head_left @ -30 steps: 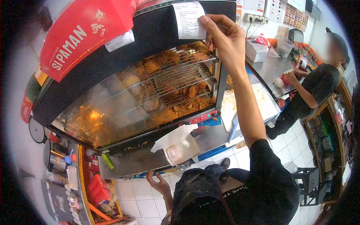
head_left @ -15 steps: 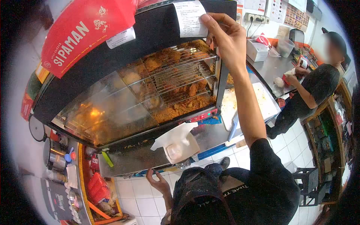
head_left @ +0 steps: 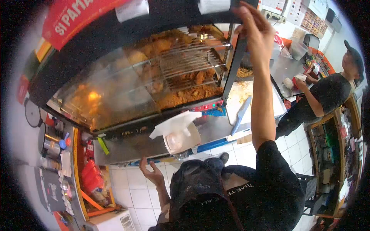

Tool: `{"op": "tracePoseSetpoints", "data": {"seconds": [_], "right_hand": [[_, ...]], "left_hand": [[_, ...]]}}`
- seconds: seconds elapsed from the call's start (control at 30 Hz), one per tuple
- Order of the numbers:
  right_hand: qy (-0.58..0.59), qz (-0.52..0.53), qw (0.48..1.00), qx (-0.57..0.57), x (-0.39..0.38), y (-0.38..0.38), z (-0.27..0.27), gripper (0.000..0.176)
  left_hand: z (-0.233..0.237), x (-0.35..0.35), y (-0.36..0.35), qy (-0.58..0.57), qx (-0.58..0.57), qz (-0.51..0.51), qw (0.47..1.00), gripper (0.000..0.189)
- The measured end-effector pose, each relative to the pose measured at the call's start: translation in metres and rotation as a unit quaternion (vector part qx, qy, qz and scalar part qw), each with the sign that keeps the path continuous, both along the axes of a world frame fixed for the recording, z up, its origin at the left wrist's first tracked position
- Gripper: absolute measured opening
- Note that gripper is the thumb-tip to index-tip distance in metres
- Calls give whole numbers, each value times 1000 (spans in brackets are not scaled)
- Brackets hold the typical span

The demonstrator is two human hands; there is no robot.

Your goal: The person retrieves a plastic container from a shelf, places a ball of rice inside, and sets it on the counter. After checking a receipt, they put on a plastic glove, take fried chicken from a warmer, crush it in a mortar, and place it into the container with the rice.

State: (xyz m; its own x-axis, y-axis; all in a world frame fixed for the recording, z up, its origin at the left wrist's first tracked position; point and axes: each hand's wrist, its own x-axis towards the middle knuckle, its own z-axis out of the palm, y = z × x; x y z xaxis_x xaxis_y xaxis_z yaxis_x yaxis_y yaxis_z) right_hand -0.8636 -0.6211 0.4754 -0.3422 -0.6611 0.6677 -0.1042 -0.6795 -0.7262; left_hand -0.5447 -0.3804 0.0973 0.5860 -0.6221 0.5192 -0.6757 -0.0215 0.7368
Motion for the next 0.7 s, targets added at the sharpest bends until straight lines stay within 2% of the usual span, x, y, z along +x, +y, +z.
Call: {"op": "tracePoseSetpoints", "data": {"seconds": [0.07, 0.13, 0.17, 0.2, 0.23, 0.27, 0.3, 0.33, 0.37, 0.4, 0.47, 0.5, 0.57, 0.6, 0.63, 0.67, 0.7], "right_hand": [[-17, -1, 993, -114, -12, -18, -19, 30], [16, -51, 997, -48, -11, 15, -25, 30], [71, -78, 994, -30, -12, 24, -35, 27], [77, -71, 995, -10, -12, 30, -52, 27], [99, -7, 995, 14, -10, 35, -74, 25], [118, 60, 990, 41, -6, 42, -99, 24], [159, 116, 976, 88, -1, 51, -125, 19], [188, 173, 938, 236, 2, 63, -150, 19], [224, 234, 916, 236, 3, 70, -189, 18], [251, 298, 866, 314, 8, 83, -212, 17], [303, 352, 801, 378, 20, 113, -261, 15], [270, 409, 754, 438, 24, 126, -279, 17], [330, 472, 723, 382, 36, 156, -315, 24], [418, 473, 675, 382, 45, 165, -321, 30], [425, 493, 649, 393, 50, 176, -345, 33], [422, 487, 653, 397, 56, 185, -368, 33], [487, 477, 623, 382, 63, 192, -388, 32]], "left_hand": [[6, 0, 0, 32, 4, -2, 999, 26], [5, 0, -1, 74, 11, -17, 997, 26], [11, -2, -1, 28, 19, -51, 998, 25], [-1, 1, 1, 173, 34, -124, 976, 24], [20, -10, -1, 195, 47, -186, 962, 24], [21, -14, 0, 233, 98, -242, 937, 25], [15, -12, -1, 216, 158, -313, 911, 28], [16, -16, -2, 206, 208, -363, 884, 33], [19, -25, -2, 191, 258, -379, 868, 41], [25, -29, -4, 132, 338, -392, 846, 47], [24, -36, -4, 91, 374, -406, 829, 46], [18, -35, -5, 92, 374, -405, 829, 46], [4, -37, -4, 77, 405, -404, 817, 37], [3, -38, -7, 74, 405, -410, 814, 37], [2, -41, -11, 78, 417, -400, 813, 32], [2, -44, -13, 82, 428, -390, 811, 28], [0, -48, -13, 79, 428, -397, 808, 28]]}}
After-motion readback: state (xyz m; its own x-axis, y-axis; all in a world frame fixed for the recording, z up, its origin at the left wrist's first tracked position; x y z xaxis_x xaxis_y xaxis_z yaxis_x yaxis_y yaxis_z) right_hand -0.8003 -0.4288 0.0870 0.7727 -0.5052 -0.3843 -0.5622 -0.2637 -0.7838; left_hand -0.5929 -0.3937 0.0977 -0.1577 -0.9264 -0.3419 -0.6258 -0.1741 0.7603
